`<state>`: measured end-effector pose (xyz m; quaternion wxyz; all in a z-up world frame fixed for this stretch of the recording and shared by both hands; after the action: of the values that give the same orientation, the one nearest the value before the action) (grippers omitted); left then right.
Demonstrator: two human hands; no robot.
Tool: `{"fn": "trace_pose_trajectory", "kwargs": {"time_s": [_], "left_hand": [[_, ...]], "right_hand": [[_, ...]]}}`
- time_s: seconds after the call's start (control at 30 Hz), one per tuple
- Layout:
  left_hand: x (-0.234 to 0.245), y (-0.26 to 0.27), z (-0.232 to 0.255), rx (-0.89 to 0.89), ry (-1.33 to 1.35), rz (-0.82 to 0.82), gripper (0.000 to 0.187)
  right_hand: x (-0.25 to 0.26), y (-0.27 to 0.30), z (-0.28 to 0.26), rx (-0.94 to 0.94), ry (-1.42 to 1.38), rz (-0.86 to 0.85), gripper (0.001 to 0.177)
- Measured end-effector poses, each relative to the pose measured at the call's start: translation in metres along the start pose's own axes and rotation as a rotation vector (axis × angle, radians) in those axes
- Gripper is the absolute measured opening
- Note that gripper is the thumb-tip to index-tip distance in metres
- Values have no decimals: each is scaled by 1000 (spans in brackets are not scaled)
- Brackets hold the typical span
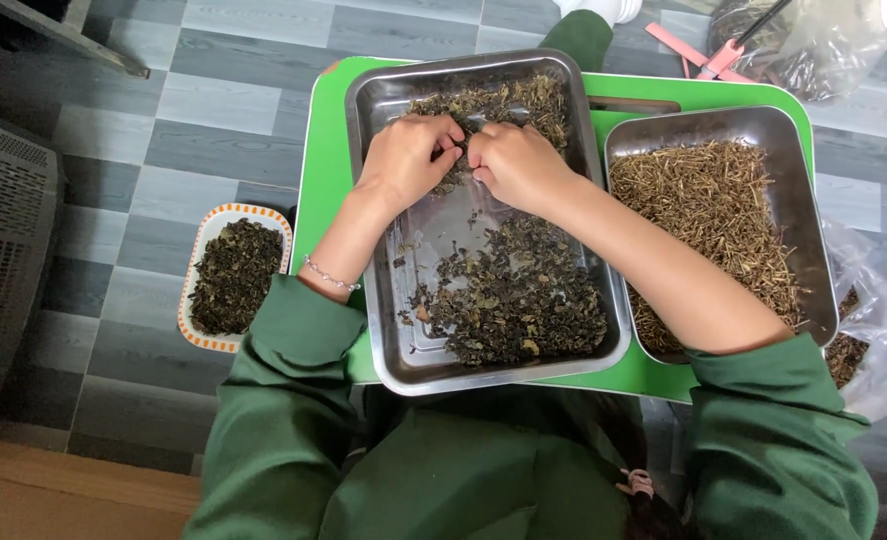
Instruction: Sorting dried tea leaves by hand to remove stems and impurities into separate trays.
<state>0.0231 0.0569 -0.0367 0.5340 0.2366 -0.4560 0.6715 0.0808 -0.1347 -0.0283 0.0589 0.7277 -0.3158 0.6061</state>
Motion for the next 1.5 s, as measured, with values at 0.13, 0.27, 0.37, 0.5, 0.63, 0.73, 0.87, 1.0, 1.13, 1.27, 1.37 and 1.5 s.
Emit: {"fn": "trace_pose_trajectory", "kwargs": {"time_s": [0.13, 0.27, 0.37, 0.5, 0.63, 0.73, 0.87, 1.0, 1.13, 1.27, 1.37, 1.5], "left_hand": [[4, 1, 6, -35, -2, -3, 15], [15, 2, 14, -78, -32, -12, 15], [18, 5, 16, -176, -79, -19, 10], [20, 9, 26, -257, -108, -28, 11], [21, 11, 32, -326, -172, -24, 10], [7, 10, 21, -368, -245, -12, 16], [-5, 11, 16, -417, -276, 3, 19], [-6, 10, 15, -390, -227, -16, 17], [6, 8, 18, -261, -104, 18, 13], [4, 2, 8, -213, -74, 33, 17], [-1, 0, 0, -196, -76, 41, 18], [5, 1, 2, -152, -99, 50, 20]], "right_hand": [[1, 1, 5, 31, 43, -18, 9], [-5, 2, 7, 62, 48, -18, 13], [-4, 5, 8, 57, 56, -36, 18], [23, 9, -1, 21, -57, -7, 16], [44, 16, -8, -28, -252, -8, 8], [47, 21, -9, -21, -325, 8, 8], [64, 26, -15, -30, -402, 18, 21], [66, 31, -10, -48, -368, 100, 9], [57, 30, 0, -93, -382, 148, 9], [39, 24, -6, -88, -355, 134, 10], [26, 14, -17, -39, -272, 69, 4], [5, 9, -16, 140, 19, 80, 7]]}}
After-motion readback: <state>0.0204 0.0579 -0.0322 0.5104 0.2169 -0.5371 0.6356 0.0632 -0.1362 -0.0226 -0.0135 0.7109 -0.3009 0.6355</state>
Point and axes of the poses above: each hand's wrist, its own y-axis away from the middle knuckle, its own x-axis out of the back of the hand, z = x × y, the point moved 1 cm from there along -y, towards the middle knuckle, and after that the axes turned 13 degrees about z, right-handed, at the moved point
